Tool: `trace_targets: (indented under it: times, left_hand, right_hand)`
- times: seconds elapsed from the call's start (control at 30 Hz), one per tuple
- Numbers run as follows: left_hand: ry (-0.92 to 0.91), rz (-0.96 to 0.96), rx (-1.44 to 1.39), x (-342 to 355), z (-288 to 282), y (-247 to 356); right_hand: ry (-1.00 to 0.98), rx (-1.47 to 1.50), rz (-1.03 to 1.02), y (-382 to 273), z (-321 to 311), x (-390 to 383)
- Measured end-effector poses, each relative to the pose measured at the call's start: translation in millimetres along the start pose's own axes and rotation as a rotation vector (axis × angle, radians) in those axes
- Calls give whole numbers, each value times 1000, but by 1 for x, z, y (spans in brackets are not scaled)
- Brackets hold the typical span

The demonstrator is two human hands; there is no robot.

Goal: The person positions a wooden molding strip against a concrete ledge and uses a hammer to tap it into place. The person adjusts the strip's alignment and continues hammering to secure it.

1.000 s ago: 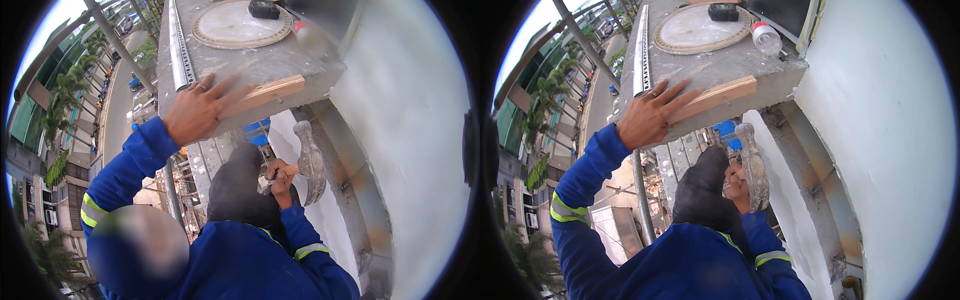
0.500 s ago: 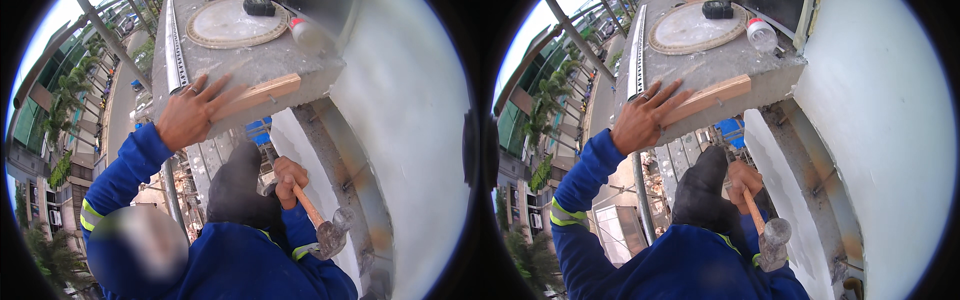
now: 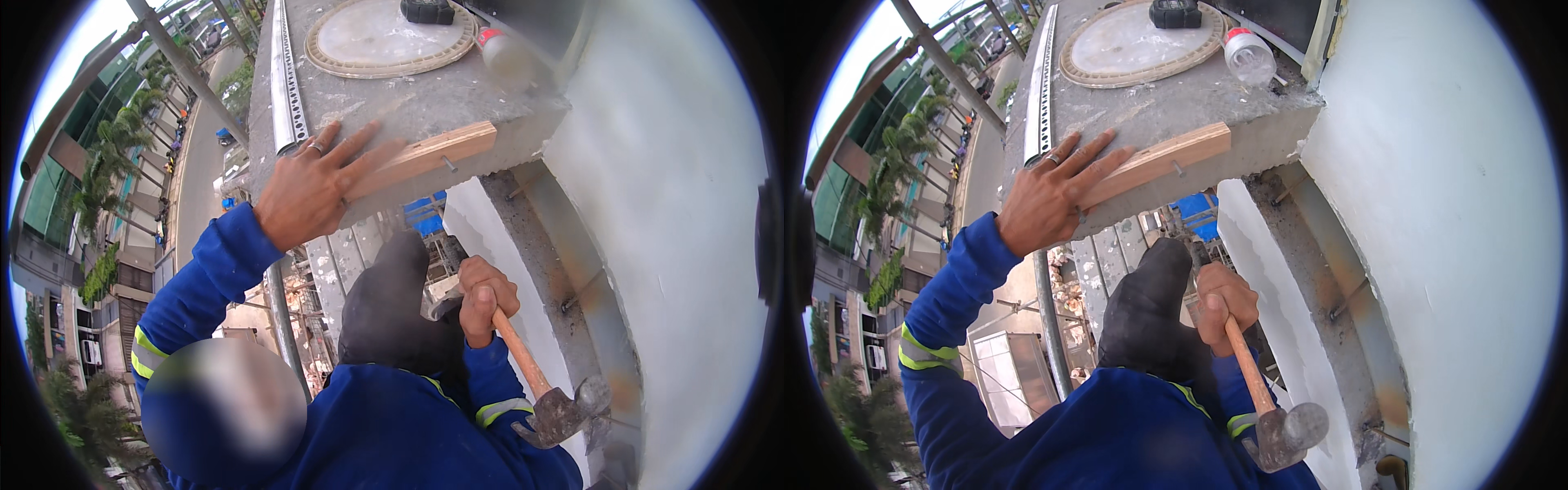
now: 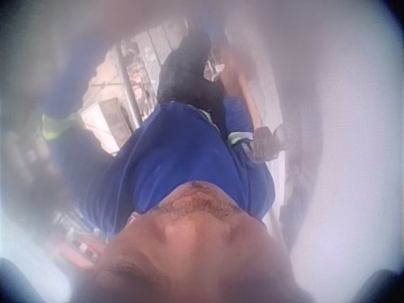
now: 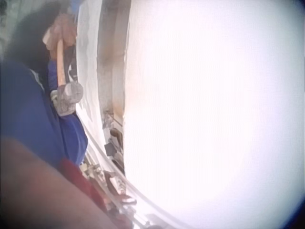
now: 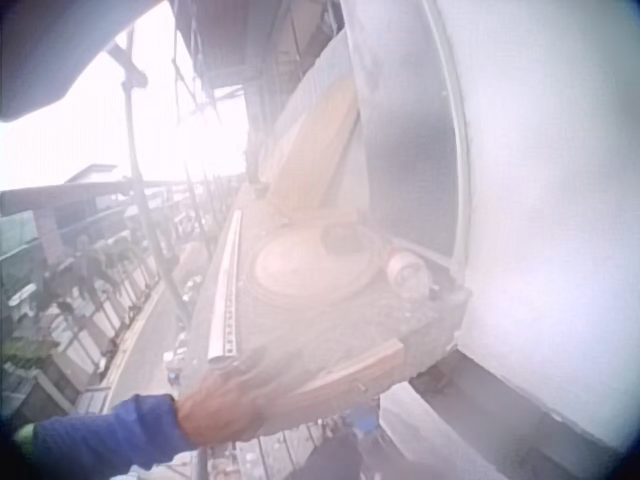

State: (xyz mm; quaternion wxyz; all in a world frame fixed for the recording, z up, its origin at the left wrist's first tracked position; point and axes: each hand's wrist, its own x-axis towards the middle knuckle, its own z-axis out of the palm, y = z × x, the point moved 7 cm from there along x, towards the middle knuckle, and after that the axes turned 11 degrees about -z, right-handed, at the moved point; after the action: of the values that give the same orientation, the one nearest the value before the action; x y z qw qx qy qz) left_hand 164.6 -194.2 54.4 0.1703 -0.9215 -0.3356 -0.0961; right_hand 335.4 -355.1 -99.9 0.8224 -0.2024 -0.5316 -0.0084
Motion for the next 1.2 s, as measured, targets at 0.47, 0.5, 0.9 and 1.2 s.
trace_targets:
  times: [0.47,0.5,0.9,1.2]
  left_hand:
    - [2,-2,-20,0,-1,0]
    - [-1,-6,-21,0,-1,0]
    - [61,50,-46,-3,-1,0]
    - [48,85,-17,-3,2,-3]
  right_hand:
    - [-119,-211,41,3,0,3]
    - [-52,-61,-11,3,1,3]
    - [-369,-511,419,33,5,-64]
    - [-234,-283,617,63,24,-76]
